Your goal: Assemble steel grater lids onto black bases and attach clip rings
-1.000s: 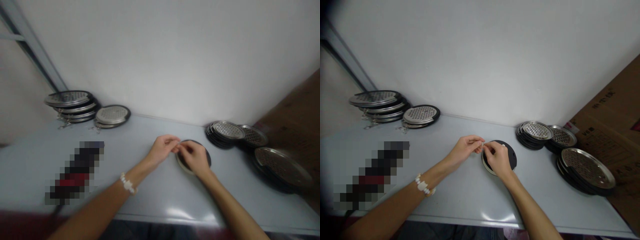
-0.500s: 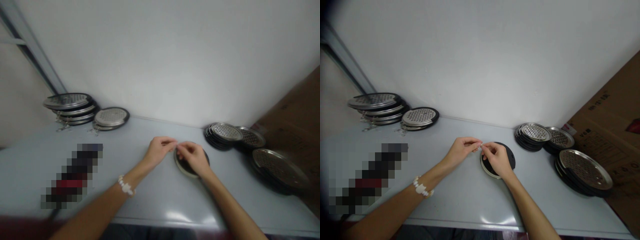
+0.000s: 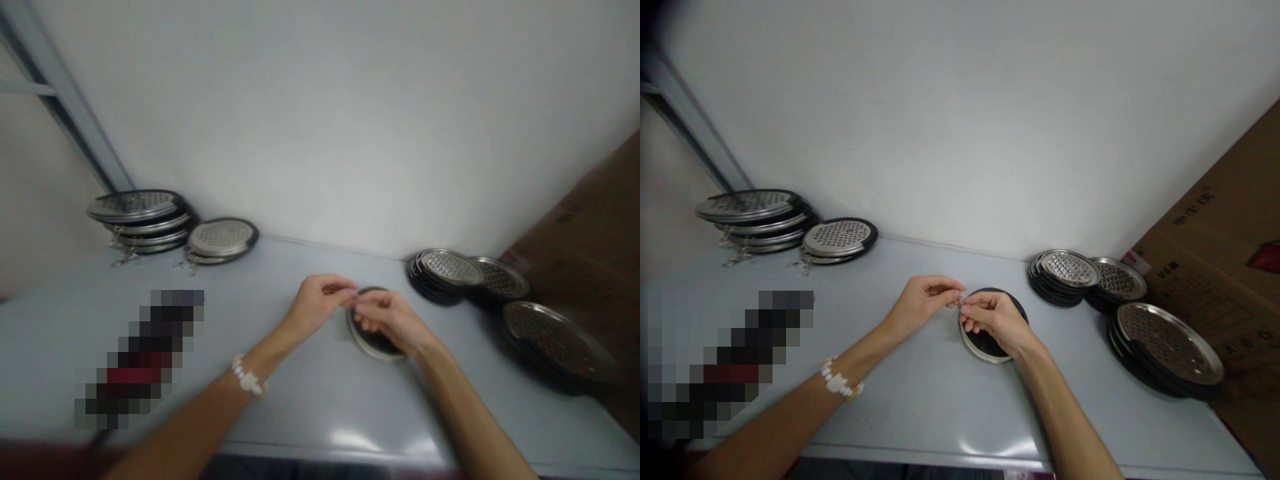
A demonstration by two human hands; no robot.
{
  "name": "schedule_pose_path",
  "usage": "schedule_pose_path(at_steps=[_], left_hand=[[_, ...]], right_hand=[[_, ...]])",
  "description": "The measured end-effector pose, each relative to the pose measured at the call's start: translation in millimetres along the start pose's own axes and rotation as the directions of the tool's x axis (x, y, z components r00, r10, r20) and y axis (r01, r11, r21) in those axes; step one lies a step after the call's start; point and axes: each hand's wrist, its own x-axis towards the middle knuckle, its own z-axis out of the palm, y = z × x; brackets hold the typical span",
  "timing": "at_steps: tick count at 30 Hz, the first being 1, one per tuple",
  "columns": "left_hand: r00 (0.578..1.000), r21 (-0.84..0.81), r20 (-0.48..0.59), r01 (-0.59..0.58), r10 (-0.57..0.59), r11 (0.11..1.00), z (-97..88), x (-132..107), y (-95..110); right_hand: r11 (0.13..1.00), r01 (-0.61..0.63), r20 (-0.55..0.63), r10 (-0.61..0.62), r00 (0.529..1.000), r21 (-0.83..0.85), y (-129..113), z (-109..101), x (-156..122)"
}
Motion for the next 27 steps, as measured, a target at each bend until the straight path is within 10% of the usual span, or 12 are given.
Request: schedule_pose_path(at_steps=[27], left_hand=[[0.998,0.145,0.067,-0.01,0.0,0.989,2.0,-1.9,-16.9]], right_hand=[[0.987,0.142,-0.11,-0.133,0.985,0.079,8.5,2.6,6.2]])
